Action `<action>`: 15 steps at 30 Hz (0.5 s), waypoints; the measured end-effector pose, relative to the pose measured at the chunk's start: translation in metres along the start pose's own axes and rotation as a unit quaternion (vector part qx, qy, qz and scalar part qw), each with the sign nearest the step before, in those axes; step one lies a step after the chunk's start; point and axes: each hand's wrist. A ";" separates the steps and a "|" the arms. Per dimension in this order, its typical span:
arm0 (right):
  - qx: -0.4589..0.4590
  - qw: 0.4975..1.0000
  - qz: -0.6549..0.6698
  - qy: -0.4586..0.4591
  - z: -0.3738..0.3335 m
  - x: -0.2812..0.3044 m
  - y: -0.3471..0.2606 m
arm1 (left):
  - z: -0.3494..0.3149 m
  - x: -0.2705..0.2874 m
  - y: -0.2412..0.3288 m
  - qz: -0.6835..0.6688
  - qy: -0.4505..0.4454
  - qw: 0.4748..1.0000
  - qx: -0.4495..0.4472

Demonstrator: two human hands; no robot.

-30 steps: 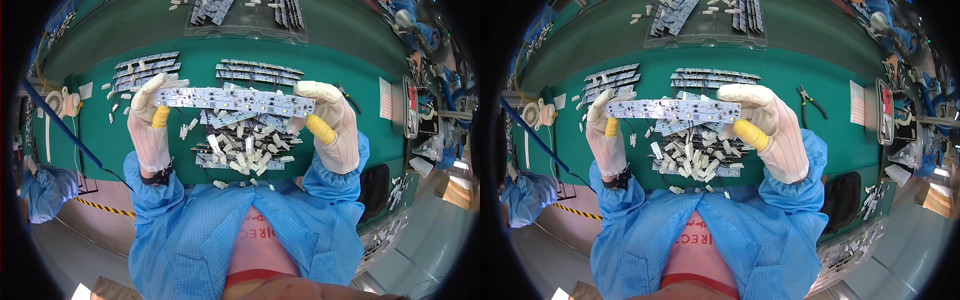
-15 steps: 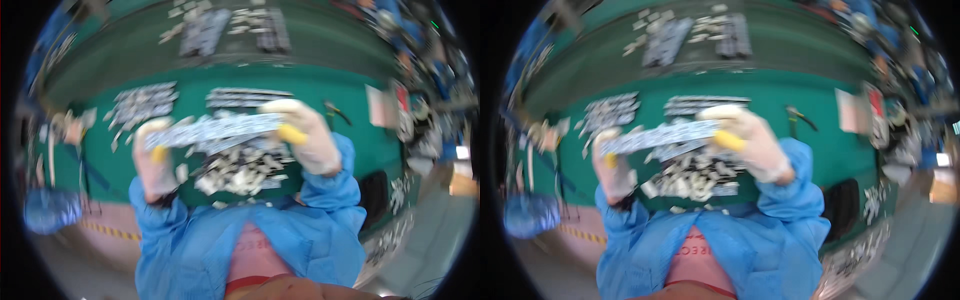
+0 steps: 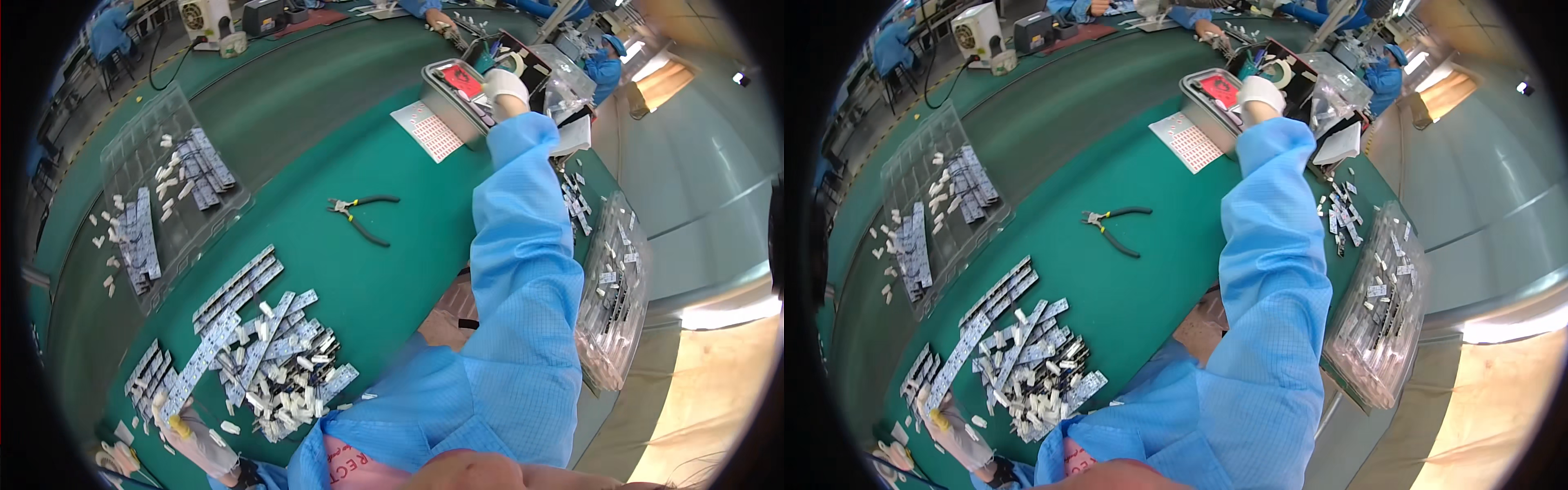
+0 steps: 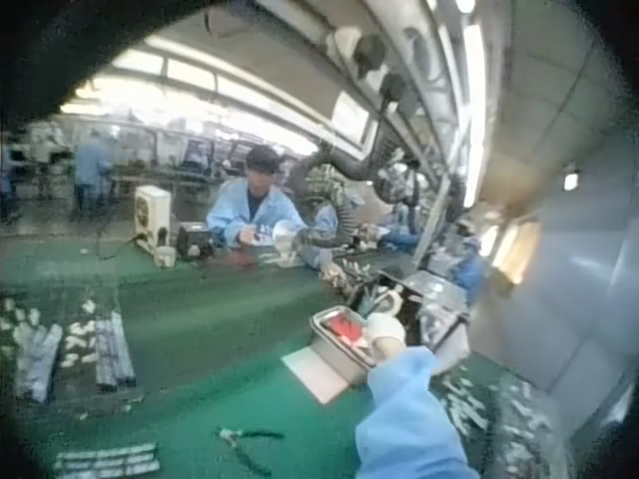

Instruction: Assembling electronic components onto a printed circuit board on a production line.

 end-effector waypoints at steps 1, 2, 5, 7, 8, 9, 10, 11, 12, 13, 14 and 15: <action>-0.005 1.000 0.017 0.015 0.000 -0.002 0.013 | 0.000 0.018 -0.008 -0.006 -0.025 0.999 0.026; -0.012 0.999 0.027 0.032 -0.004 0.001 0.023 | 0.001 0.021 -0.012 -0.006 -0.027 0.999 0.028; -0.069 0.995 0.041 0.052 -0.002 0.017 0.070 | 0.007 0.020 -0.021 -0.123 -0.092 0.988 0.020; -0.033 0.994 0.091 0.055 0.011 0.016 0.100 | 0.014 0.019 -0.024 -0.118 -0.105 0.987 0.040; -0.005 0.987 0.150 0.051 0.020 0.010 0.106 | 0.016 0.019 -0.021 -0.107 -0.111 0.986 0.057; 0.000 0.987 0.154 0.047 0.027 -0.002 0.108 | 0.020 0.018 -0.018 -0.101 -0.106 0.988 0.057; 0.030 0.910 0.414 -0.019 0.023 -0.011 0.098 | 0.022 0.017 -0.018 -0.103 -0.098 0.988 0.056; 0.057 0.759 0.642 -0.090 0.027 -0.021 0.085 | 0.021 0.017 -0.015 -0.102 -0.087 0.989 0.055; 0.070 0.760 0.637 -0.107 0.060 -0.053 0.084 | 0.018 0.019 -0.007 -0.098 -0.074 0.991 0.052; 0.080 0.770 0.618 -0.134 0.081 -0.073 0.084 | 0.014 0.000 0.016 -0.111 -0.106 0.987 0.053; 0.090 0.778 0.601 -0.158 0.107 -0.097 0.091 | 0.016 -0.014 0.030 -0.105 -0.098 0.988 0.054; 0.034 0.752 0.654 -0.075 0.162 -0.095 0.190 | 0.037 -0.036 -0.001 -0.170 -0.140 0.974 0.053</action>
Point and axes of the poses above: each hand's wrist, its own z-axis towards the middle knuckle, its own x-axis out of the back of the hand, y = z × x, and after that the axes turned 2 degrees about -x, right-handed
